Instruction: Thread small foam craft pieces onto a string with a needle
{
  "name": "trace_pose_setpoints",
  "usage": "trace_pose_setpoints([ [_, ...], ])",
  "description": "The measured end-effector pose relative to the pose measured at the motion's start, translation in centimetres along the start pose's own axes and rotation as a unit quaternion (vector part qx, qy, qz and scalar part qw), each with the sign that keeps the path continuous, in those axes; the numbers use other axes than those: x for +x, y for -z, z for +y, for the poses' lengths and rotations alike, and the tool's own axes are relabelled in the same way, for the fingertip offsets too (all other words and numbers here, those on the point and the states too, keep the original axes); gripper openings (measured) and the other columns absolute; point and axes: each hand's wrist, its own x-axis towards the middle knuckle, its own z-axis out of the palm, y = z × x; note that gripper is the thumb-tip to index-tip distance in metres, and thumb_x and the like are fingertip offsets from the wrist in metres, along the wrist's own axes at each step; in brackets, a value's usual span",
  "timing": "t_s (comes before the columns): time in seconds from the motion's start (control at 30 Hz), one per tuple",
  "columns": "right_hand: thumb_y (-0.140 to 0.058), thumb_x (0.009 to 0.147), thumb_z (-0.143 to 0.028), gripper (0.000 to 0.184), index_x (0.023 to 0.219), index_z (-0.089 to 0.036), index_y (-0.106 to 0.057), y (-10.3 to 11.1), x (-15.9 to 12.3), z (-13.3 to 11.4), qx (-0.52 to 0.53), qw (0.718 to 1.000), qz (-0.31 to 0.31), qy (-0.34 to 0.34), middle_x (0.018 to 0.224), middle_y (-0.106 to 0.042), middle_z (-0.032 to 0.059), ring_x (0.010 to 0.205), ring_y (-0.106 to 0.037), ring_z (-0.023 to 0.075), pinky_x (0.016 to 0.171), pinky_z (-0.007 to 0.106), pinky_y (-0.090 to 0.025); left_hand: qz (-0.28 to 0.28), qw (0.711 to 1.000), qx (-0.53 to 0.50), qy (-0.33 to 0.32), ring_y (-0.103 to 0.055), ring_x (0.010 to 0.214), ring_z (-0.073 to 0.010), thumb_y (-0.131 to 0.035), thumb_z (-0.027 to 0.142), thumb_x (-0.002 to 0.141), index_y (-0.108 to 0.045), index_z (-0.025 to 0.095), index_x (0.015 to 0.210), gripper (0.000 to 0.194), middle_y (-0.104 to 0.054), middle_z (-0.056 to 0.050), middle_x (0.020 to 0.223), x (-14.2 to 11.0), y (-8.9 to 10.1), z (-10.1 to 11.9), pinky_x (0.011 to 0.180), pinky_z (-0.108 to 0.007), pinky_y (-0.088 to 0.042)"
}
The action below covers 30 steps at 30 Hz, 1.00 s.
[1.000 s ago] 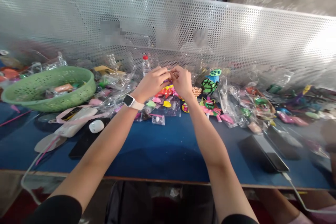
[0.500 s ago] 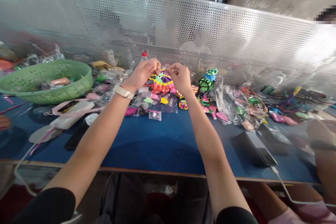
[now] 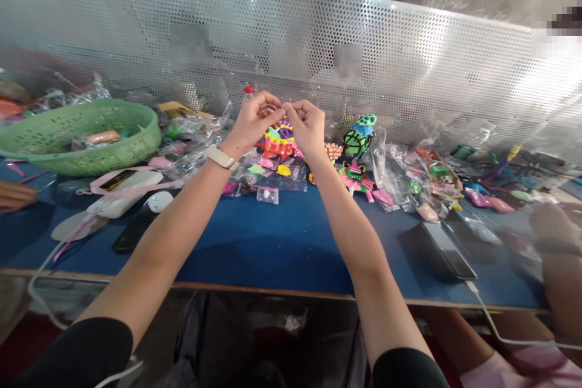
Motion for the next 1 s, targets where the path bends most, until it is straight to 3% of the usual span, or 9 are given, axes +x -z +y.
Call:
trace_pose_setpoints([
  [0.13,-0.071,0.101,-0.082,0.058,0.088,-0.026,-0.064,0.1,-0.1,-0.5,-0.004,1.000,0.003,0.025,0.063,-0.036,-0.0076,0.055,-0.035,0.0119,0.052,0.028,-0.029,-0.005,0.998,-0.050,0.022,-0.074,0.083,-0.0177,-0.070,0.075,0.106,-0.068,0.023,0.091,0.055,-0.072,-0.005,0.086,-0.1,-0.1,1.0,0.075,-0.032,-0.060],
  [0.43,-0.065,0.105,-0.082,0.058,0.091,-0.027,-0.063,0.3,-0.6,-1.0,-0.023,0.998,0.009,0.062,0.067,-0.042,-0.0053,0.058,-0.040,0.0128,0.054,0.029,-0.033,-0.037,0.995,-0.072,0.053,-0.076,0.089,-0.0201,-0.061,0.076,0.111,-0.070,0.022,0.093,0.058,-0.073,-0.008,0.092,-0.4,-0.4,1.4,0.077,-0.035,-0.063],
  [0.67,-0.061,0.106,-0.083,0.057,0.092,-0.028,-0.062,-0.1,-0.9,-1.9,-0.015,0.998,-0.005,0.063,0.068,-0.045,-0.0040,0.059,-0.050,0.0147,0.056,0.030,-0.041,-0.051,0.986,-0.138,0.078,-0.075,0.086,-0.0212,-0.058,0.076,0.111,-0.065,0.024,0.087,0.058,-0.071,-0.007,0.082,-0.5,-1.0,1.2,0.074,-0.037,-0.063],
  [0.8,-0.065,0.108,-0.079,0.054,0.093,-0.027,-0.065,0.2,-0.7,-1.2,-0.013,0.998,-0.004,0.056,0.069,-0.049,-0.0033,0.062,-0.054,0.0149,0.058,0.030,-0.044,-0.059,0.988,-0.118,0.076,-0.073,0.081,-0.0192,-0.055,0.080,0.111,-0.065,0.025,0.084,0.062,-0.071,-0.007,0.082,-0.4,-1.4,0.7,0.072,-0.036,-0.061],
  [0.87,-0.069,0.107,-0.075,0.051,0.093,-0.026,-0.068,0.3,-0.5,-0.6,-0.013,0.999,0.010,0.051,0.069,-0.049,-0.0035,0.063,-0.053,0.0146,0.058,0.029,-0.043,-0.028,0.993,-0.091,0.069,-0.072,0.078,-0.0175,-0.055,0.081,0.111,-0.065,0.025,0.083,0.063,-0.071,-0.006,0.081,-0.5,-1.6,0.6,0.072,-0.034,-0.059],
  [1.0,-0.072,0.106,-0.072,0.051,0.088,-0.025,-0.069,0.4,0.0,0.4,-0.029,0.997,0.064,0.040,0.067,-0.044,-0.0049,0.062,-0.047,0.0139,0.057,0.029,-0.038,0.100,0.994,0.042,0.018,-0.072,0.081,-0.0182,-0.065,0.069,0.112,-0.066,0.024,0.085,0.052,-0.073,-0.005,0.081,-1.1,-2.1,0.9,0.080,-0.034,-0.059],
])
